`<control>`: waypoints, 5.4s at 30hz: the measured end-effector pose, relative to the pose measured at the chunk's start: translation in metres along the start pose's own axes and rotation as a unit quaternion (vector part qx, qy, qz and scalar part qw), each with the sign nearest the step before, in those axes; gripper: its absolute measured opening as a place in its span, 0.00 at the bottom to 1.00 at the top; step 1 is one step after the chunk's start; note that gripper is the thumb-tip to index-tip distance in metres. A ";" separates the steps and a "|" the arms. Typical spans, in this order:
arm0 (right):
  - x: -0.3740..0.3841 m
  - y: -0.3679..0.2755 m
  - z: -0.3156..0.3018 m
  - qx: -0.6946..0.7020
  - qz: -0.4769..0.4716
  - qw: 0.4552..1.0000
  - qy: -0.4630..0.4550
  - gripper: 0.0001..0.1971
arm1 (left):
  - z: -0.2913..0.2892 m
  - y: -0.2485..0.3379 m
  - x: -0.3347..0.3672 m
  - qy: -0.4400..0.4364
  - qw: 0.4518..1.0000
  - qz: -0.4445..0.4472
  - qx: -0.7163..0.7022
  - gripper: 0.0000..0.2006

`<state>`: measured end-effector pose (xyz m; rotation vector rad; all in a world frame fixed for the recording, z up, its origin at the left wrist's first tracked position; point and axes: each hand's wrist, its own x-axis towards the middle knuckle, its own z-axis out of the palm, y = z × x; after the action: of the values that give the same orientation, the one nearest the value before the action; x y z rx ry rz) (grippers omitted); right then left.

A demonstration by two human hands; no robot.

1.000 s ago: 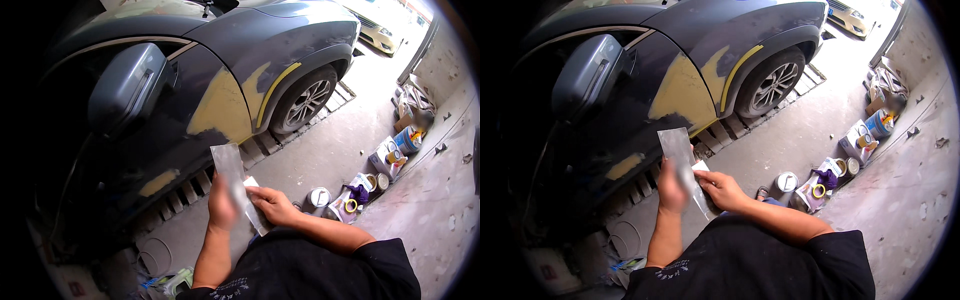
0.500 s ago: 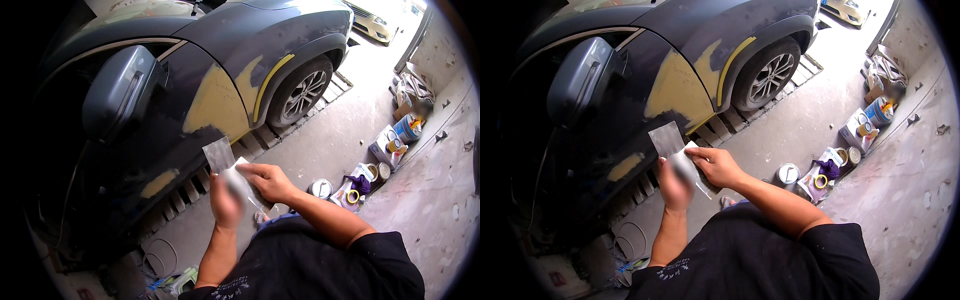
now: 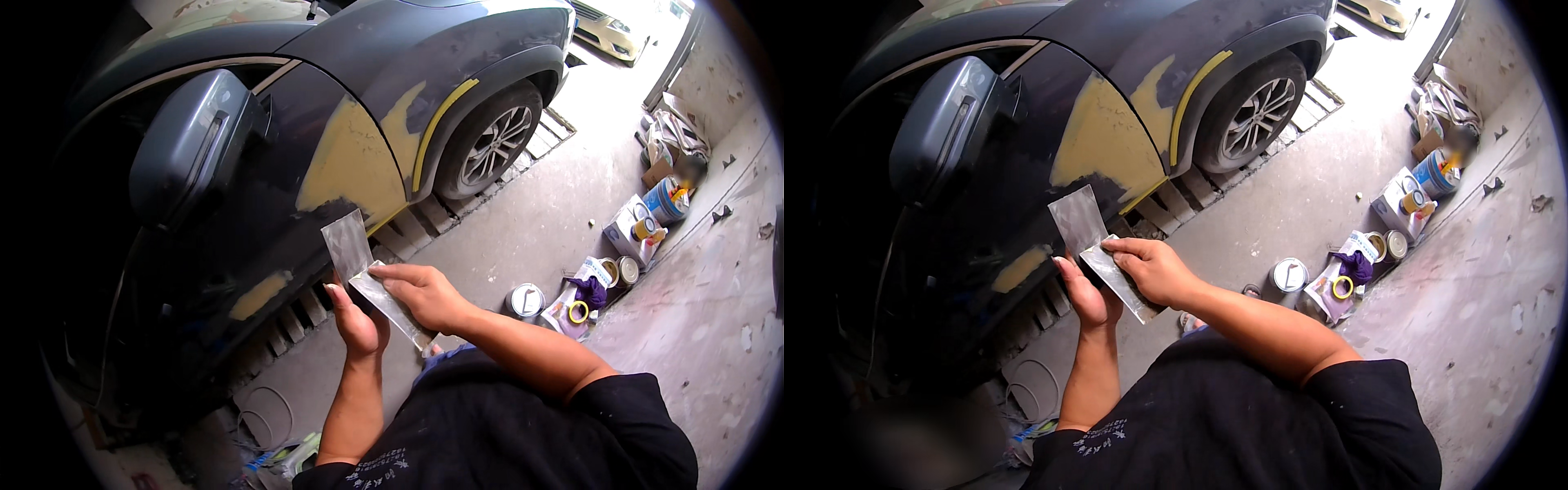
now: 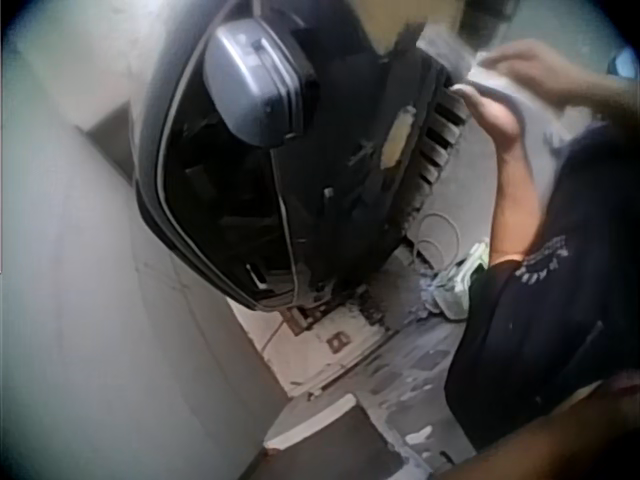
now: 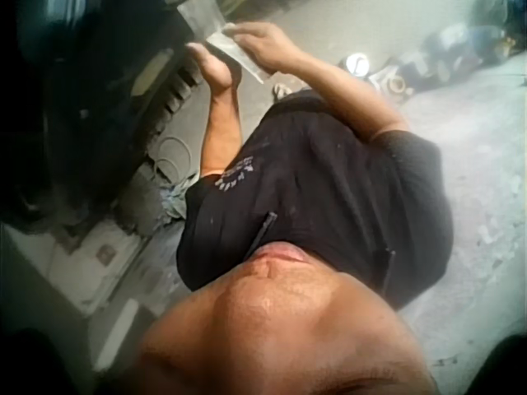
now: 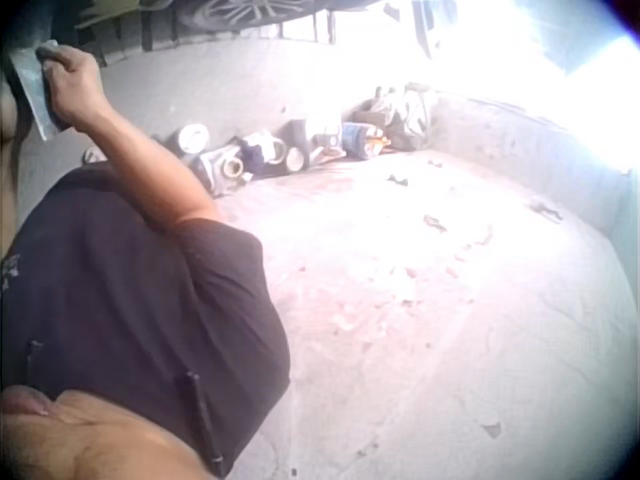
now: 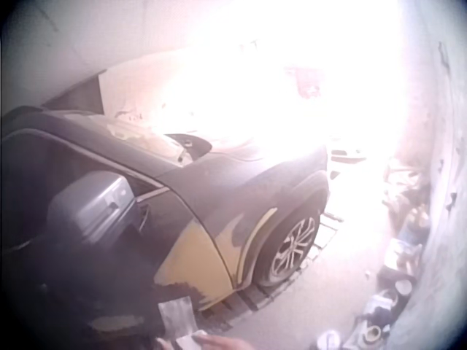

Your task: The person applies yellow body filler to a damaged area on the side of a dark-colored car using a metal spreader. They repeatedly scoop filler from a second spreader and smooth it onto the car's surface, working along the door and fender area.

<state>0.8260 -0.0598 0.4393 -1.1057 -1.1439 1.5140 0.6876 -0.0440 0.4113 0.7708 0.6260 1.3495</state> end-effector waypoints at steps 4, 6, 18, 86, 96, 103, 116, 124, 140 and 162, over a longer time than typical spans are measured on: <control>-0.008 0.001 0.009 0.072 0.001 0.997 -0.010 0.17 | -0.018 -0.004 -0.001 -0.067 0.997 0.001 -0.027 0.37; -0.013 -0.001 0.012 0.119 0.042 0.992 -0.025 0.18 | -0.013 -0.004 -0.001 -0.068 0.997 0.021 -0.021 0.37; -0.021 -0.007 0.019 0.231 0.067 0.969 -0.051 0.18 | -0.020 0.007 0.001 -0.102 0.986 0.047 0.120 0.41; 0.000 -0.010 0.008 -0.040 -0.118 0.991 0.044 0.16 | 0.006 0.032 0.011 -0.043 0.999 0.024 -0.011 0.26; 0.012 -0.025 -0.007 -0.075 -0.115 0.989 0.064 0.15 | 0.017 0.034 0.011 -0.040 0.998 0.020 -0.034 0.24; -0.012 -0.004 0.015 -0.045 -0.071 0.996 0.021 0.17 | 0.018 0.044 0.011 -0.025 0.999 0.045 0.016 0.19; -0.006 -0.013 0.016 0.031 -0.098 0.993 0.058 0.17 | 0.032 0.041 0.014 0.020 0.993 0.109 0.042 0.19; -0.011 -0.011 0.008 0.007 -0.073 0.997 0.030 0.17 | 0.031 0.041 0.013 -0.023 0.997 0.061 0.036 0.23; 0.014 -0.037 0.004 0.137 -0.054 0.989 0.032 0.18 | 0.019 0.009 0.003 -0.057 0.994 0.017 0.089 0.33; 0.008 -0.003 0.006 -0.077 -0.186 0.977 0.071 0.16 | -0.013 0.059 0.004 -0.178 0.955 -0.024 0.234 0.23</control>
<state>0.8187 -0.0523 0.4425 -1.0152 -1.3014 1.0567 0.6420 -0.0352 0.4501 1.3391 0.6767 0.9863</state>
